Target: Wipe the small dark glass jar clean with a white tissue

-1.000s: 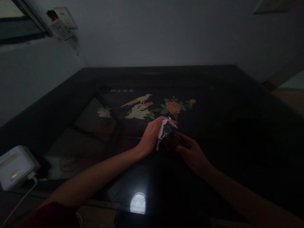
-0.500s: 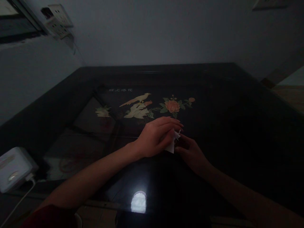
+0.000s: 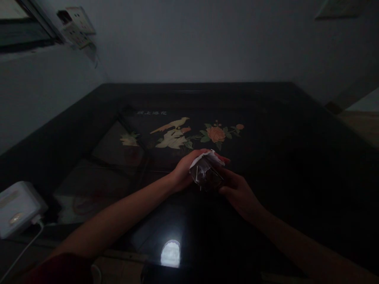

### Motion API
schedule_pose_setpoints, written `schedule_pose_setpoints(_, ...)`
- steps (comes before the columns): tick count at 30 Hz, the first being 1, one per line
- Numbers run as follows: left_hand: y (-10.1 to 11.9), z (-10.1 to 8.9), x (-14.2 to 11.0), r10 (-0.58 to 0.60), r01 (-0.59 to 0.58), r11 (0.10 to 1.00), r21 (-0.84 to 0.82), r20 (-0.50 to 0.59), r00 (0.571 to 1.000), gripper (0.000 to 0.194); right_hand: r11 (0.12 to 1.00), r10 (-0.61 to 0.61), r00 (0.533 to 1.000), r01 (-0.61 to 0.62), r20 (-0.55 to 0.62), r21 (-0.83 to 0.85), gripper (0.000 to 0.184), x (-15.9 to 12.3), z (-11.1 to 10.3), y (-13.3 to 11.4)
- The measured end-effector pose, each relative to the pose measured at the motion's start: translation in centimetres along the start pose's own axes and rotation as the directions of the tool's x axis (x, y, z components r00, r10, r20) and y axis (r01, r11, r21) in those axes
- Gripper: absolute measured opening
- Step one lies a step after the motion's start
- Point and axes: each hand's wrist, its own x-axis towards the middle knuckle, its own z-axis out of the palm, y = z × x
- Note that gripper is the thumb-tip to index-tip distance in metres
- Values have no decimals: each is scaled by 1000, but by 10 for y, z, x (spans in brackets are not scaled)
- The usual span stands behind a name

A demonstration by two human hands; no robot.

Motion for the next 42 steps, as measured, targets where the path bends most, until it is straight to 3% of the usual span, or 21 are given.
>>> schedule_pose_setpoints(2,-8,-1,0,8,-13,996,-83,-66,998,31,1000,-15,1000,15,-13,12,61,1,0,0)
schedule_pose_setpoints(3,-13,-1,0,17,-36,993,-116,-155,988,31,1000,-24,999,24,-22,16,60,1,1,0)
schedule_pose_setpoints(5,-20,-1,0,64,-93,993,-74,-322,944,29,999,-38,999,39,-24,22,59,2,2,-1)
schedule_pose_setpoints(7,-24,1,-1,128,-145,989,-11,-407,904,27,999,-37,999,38,-20,24,57,2,4,-2)
schedule_pose_setpoints(12,-17,10,-6,181,-173,984,53,-270,946,46,1000,-28,998,28,-51,-3,54,1,6,-3)
schedule_pose_setpoints(15,-12,11,-10,321,-248,928,278,-257,912,50,999,-24,998,22,-51,-30,55,0,5,-4)
schedule_pose_setpoints(18,-7,8,-14,521,-387,745,544,-112,846,42,998,-32,999,30,-31,-50,53,0,5,-5)
schedule_pose_setpoints(21,2,5,-17,594,-510,513,690,143,792,41,996,-23,999,21,-24,-83,49,-1,4,-6)
schedule_pose_setpoints(26,18,6,-19,501,-617,92,781,499,707,37,990,-41,999,38,-20,-134,49,-1,4,-7)
schedule_pose_setpoints(29,23,10,-19,412,-619,-78,781,591,694,34,981,-72,997,73,12,-178,40,-1,5,-8)
schedule_pose_setpoints(32,25,12,-20,348,-608,-173,775,625,698,33,973,-90,996,90,13,-210,34,-2,5,-8)
schedule_pose_setpoints(34,25,13,-21,355,-632,-126,765,630,691,33,974,-88,996,87,3,-211,31,-2,4,-8)
schedule_pose_setpoints(36,23,13,-22,411,-641,34,767,574,708,36,978,-77,997,76,-1,-193,32,-2,3,-7)
schedule_pose_setpoints(40,17,12,-20,511,-510,472,719,248,823,35,990,-51,999,50,-2,-128,46,-2,3,-5)
schedule_pose_setpoints(42,13,10,-17,511,-439,631,640,83,856,29,996,-36,999,35,-6,-85,51,-2,3,-5)
